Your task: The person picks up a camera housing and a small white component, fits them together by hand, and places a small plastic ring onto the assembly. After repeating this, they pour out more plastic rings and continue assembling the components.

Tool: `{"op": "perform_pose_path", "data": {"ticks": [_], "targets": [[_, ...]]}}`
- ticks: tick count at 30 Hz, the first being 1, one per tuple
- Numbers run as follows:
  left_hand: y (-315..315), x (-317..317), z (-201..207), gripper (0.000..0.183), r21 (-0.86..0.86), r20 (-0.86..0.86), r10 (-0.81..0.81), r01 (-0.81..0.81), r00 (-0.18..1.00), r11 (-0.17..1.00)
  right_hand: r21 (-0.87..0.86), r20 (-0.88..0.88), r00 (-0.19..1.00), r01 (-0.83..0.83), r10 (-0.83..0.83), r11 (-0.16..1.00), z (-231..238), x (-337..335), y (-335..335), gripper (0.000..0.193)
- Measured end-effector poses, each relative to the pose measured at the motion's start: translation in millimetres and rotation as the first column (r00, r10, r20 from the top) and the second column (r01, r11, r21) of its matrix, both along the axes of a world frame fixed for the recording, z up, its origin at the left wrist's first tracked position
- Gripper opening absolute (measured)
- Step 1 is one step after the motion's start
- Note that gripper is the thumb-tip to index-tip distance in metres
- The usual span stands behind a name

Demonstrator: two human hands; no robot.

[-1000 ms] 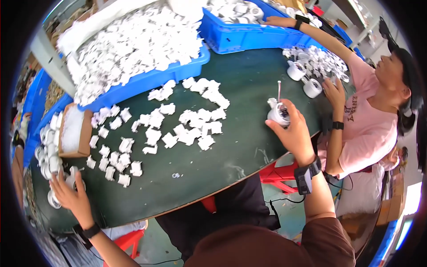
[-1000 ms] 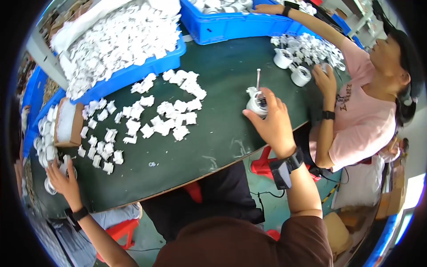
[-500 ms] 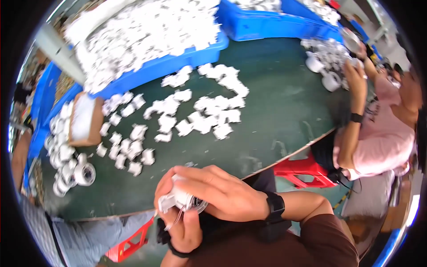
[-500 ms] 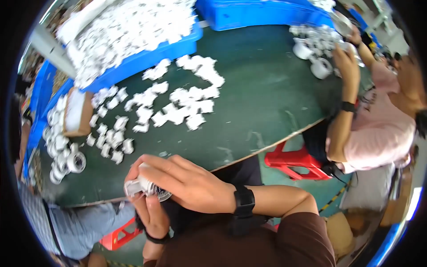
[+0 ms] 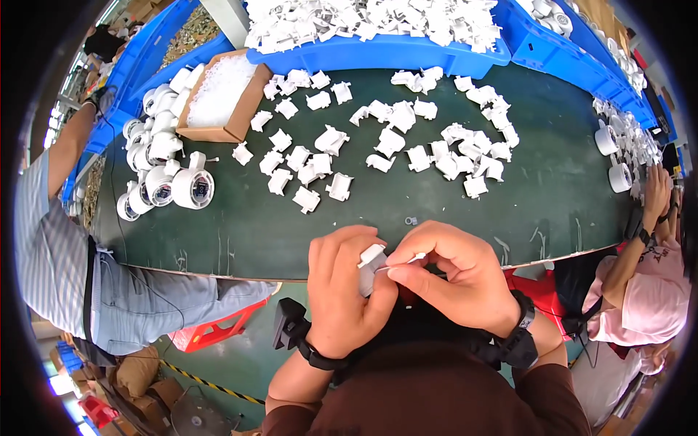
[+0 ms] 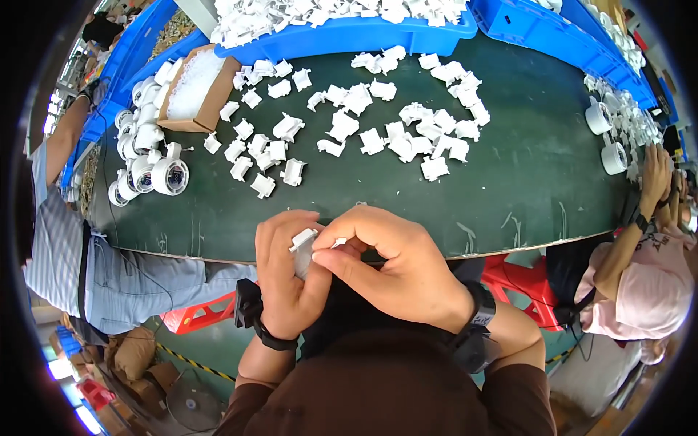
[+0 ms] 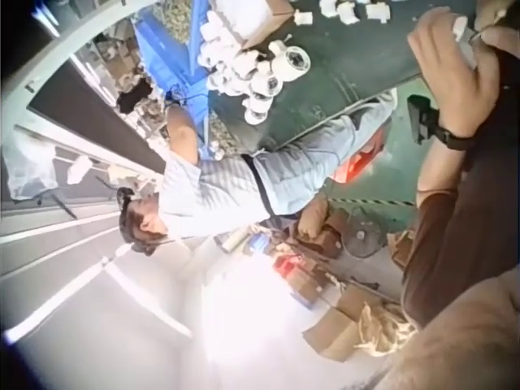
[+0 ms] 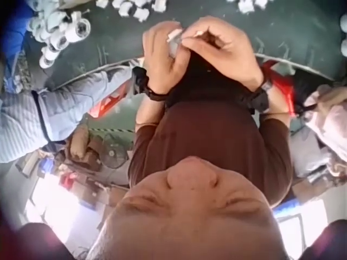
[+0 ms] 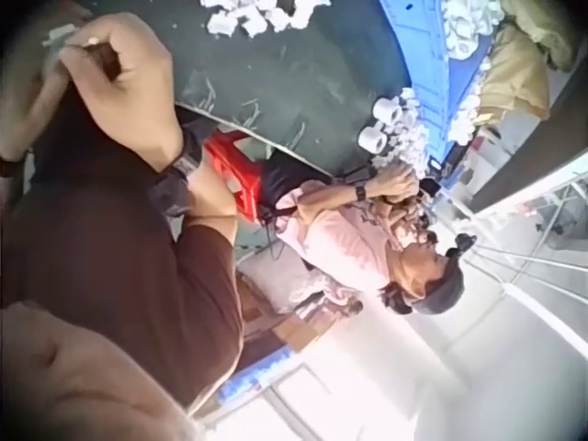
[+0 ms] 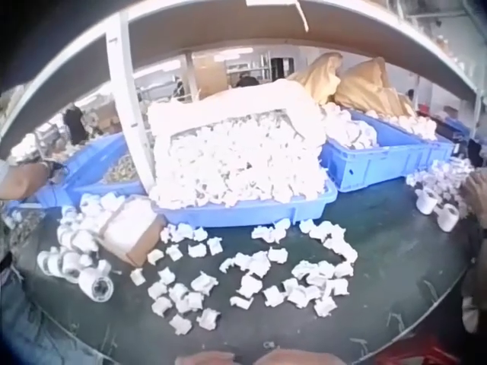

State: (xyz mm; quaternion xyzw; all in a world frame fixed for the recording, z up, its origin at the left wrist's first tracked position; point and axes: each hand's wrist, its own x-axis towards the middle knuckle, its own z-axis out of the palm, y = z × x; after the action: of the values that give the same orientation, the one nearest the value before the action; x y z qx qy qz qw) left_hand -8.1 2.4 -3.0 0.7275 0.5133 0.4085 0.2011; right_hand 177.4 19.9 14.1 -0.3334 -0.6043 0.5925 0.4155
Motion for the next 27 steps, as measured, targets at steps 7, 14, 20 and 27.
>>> {"op": "perform_pose_path", "data": {"ticks": [7, 14, 20, 27], "targets": [[-1.3, 1.3, 1.2, 0.020, -0.065, 0.142, -0.025, 0.034, 0.990, 0.997, 0.121, 0.093, 0.961, 0.249, -0.261, 0.961, -4.1, -16.5, -5.0, 0.011], [3.1, -1.7, -2.6, 0.014, 0.019, 0.109, -0.111, 0.110, 0.988, 0.994, 0.133, 0.113, 0.961, 0.237, -0.252, 0.962, -5.9, -13.9, -9.0, 0.011], [0.1, -3.1, 2.1, 0.012, -0.055, 0.167, -0.034, 0.043, 0.985, 0.998, 0.025, 0.229, 0.907, 0.358, -0.354, 0.934, 2.3, 16.8, 5.2, 0.013], [3.8, -0.9, -5.0, 0.008, 0.023, 0.191, -0.042, 0.038, 0.981, 0.999, 0.466, 0.507, 0.730, 0.217, -0.460, 0.858, -15.7, 20.9, 15.4, 0.021]]}}
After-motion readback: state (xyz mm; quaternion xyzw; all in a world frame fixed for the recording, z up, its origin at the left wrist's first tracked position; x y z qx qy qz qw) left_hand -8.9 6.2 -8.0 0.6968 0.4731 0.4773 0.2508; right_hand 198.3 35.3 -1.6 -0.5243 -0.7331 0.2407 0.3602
